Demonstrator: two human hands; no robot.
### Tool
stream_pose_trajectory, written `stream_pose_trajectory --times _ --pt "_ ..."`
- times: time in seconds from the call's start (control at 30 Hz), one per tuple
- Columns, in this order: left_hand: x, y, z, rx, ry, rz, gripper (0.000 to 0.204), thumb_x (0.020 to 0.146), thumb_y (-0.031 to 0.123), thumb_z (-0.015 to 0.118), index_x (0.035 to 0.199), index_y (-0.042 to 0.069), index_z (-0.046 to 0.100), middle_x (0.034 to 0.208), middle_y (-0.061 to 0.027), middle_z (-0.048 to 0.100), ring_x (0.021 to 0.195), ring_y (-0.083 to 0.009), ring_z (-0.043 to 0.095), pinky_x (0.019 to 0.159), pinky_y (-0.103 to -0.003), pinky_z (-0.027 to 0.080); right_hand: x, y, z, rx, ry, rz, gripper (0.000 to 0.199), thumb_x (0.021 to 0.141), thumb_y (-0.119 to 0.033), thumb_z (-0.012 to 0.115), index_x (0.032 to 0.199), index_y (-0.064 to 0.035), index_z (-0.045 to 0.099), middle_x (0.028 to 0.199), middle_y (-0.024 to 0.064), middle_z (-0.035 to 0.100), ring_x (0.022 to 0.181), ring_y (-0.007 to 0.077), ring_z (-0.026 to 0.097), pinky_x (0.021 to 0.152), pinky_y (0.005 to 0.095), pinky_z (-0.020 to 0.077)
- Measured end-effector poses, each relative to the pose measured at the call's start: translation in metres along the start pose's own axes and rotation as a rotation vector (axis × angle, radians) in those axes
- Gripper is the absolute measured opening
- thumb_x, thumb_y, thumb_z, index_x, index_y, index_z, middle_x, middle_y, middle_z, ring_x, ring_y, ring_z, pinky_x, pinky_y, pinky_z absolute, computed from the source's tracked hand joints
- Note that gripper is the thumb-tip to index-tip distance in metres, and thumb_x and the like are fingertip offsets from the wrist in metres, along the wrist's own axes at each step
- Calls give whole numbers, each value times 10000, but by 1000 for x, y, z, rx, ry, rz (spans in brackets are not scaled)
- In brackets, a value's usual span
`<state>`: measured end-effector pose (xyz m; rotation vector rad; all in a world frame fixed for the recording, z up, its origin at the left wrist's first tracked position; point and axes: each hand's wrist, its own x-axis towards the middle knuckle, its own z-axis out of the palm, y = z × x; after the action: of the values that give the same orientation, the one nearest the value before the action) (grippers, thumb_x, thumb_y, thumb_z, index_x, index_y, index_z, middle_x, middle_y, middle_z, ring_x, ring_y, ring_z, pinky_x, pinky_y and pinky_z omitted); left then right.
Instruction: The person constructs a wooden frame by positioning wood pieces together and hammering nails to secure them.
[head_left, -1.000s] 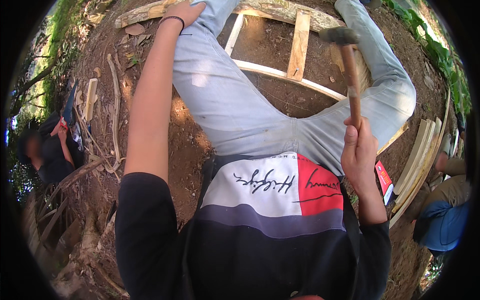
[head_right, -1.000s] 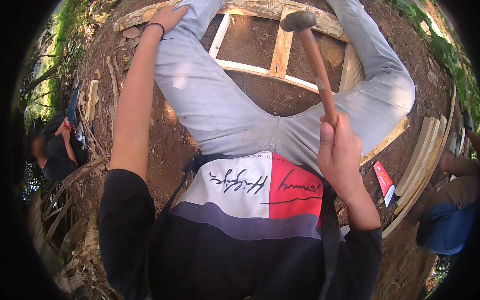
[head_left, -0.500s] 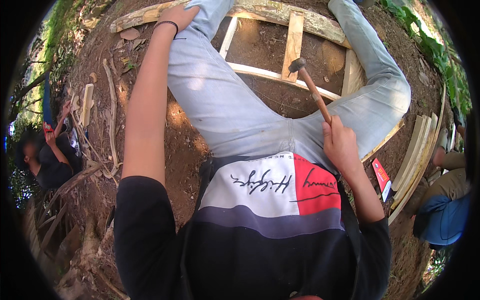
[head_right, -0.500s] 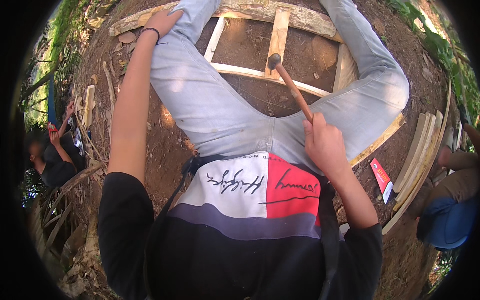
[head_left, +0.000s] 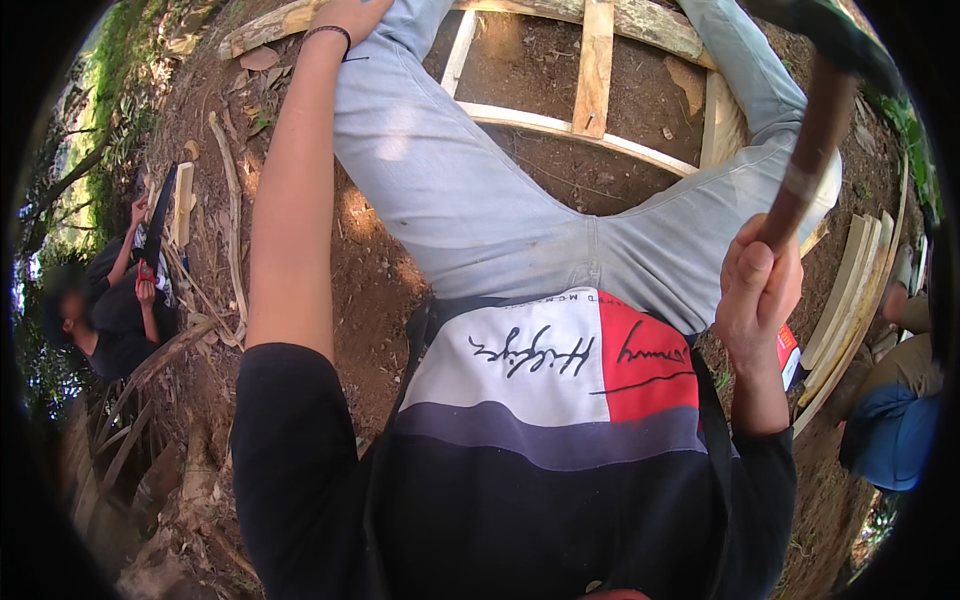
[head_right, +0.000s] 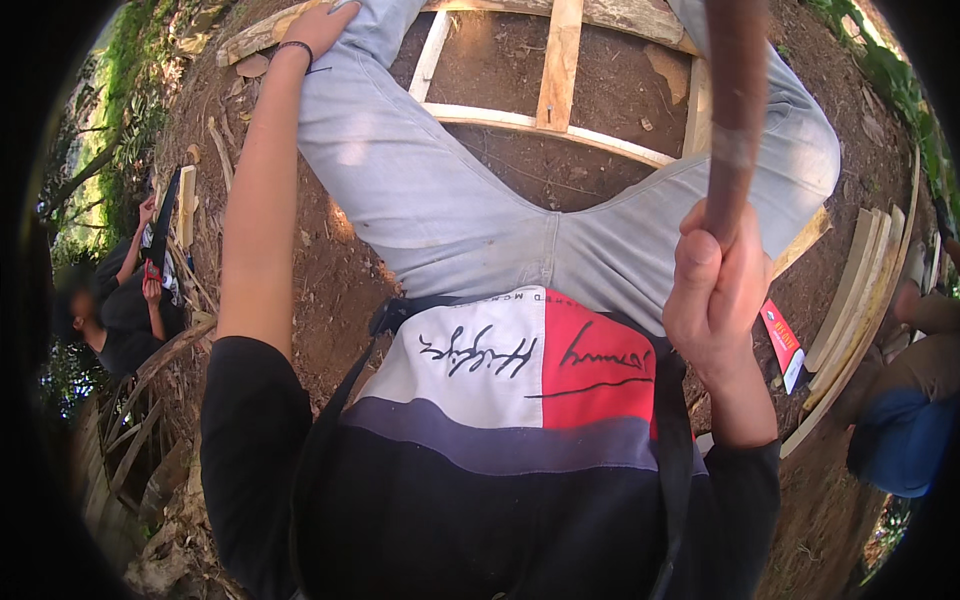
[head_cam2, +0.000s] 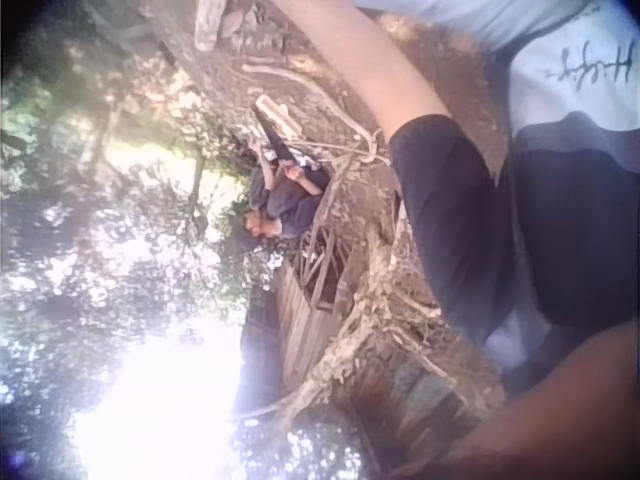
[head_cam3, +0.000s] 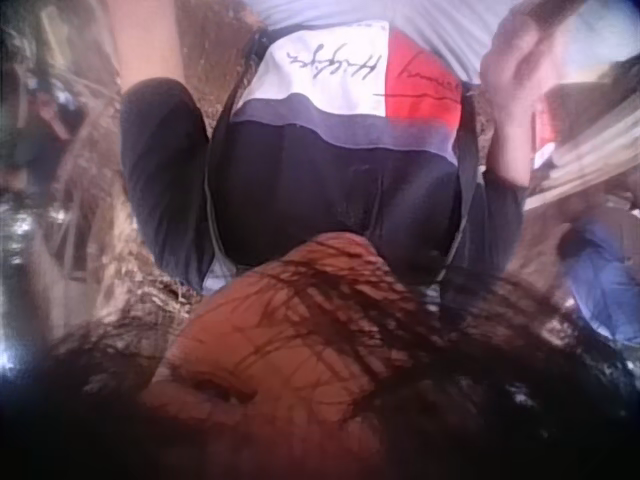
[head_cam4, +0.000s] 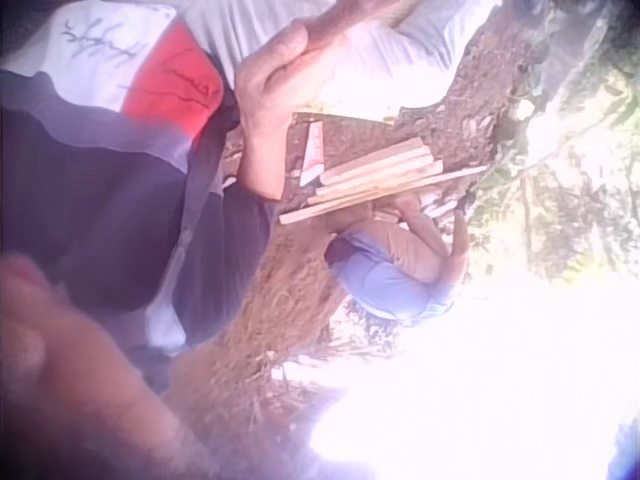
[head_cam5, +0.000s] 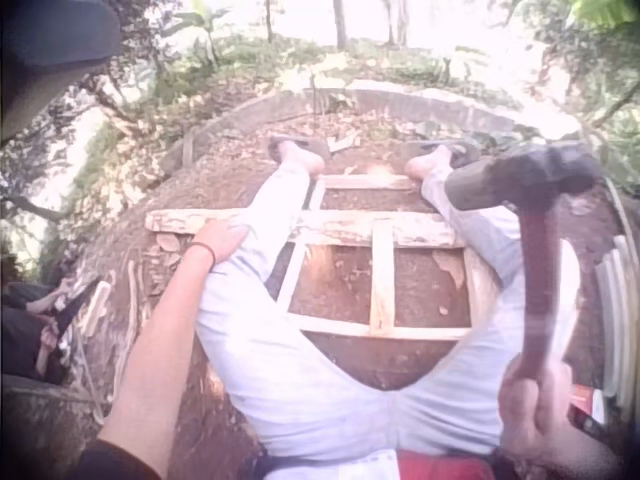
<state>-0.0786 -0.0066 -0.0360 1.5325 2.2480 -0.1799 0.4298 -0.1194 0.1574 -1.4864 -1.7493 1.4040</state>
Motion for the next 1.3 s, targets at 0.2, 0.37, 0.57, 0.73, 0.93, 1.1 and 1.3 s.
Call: stream_pose_trajectory --times 0.2,0.37,0.57,0.73,0.93,1.1,1.3 --pt "-3 22 -18 62 15 2 753 797 601 458 1213 -18 562 1198 -271 565 1123 -379 550 979 -402 400 7 29 16 -488 -165 -99 199 945 -215 498 937 -17 481 560 178 534 524 387 570 474 438 410" --pt "-9 -1 4 57 -12 0 756 803 597 451 1224 -22 553 1221 -256 559 1138 -367 543 985 -400 398 10 4 9 -65 106 -278 261 964 -258 481 889 -9 456 519 94 416 430 238 470 421 356 358" --pt "-15 22 -9 63 80 -6 736 802 597 452 1234 10 559 1236 -252 548 1149 -370 534 993 -398 391 23 16 -1 -293 -108 -66 285 972 -300 458 899 -25 463 545 96 502 480 274 517 425 354 364" --pt "-12 22 -12 44 -60 -14 730 793 594 463 1227 17 567 1254 -248 538 1157 -365 529 999 -398 384 10 22 11 -72 138 -274 319 994 -300 412 853 -17 459 571 47 472 416 175 445 400 311 310" --pt "-21 9 0 -4 38 -10 657 800 539 487 1171 7 595 1175 -257 575 1122 -371 546 971 -396 409 23 -1 5 -134 34 12 319 987 -305 437 826 -31 461 542 31 458 449 178 482 429 302 346" --pt "-8 20 -8 0 -16 -4 716 784 580 493 1191 -1 592 1167 -256 591 1103 -364 570 959 -403 418 8 21 25 -474 -51 -105 242 949 -221 500 826 -18 449 563 184 521 521 413 547 455 431 390" --pt "1 14 -14 -81 52 -21 727 782 573 499 1220 -3 566 1180 -257 584 1116 -361 562 965 -401 414 27 -17 -3 132 144 -83 323 994 -293 408 817 -27 452 584 1 422 461 82 372 420 243 298"
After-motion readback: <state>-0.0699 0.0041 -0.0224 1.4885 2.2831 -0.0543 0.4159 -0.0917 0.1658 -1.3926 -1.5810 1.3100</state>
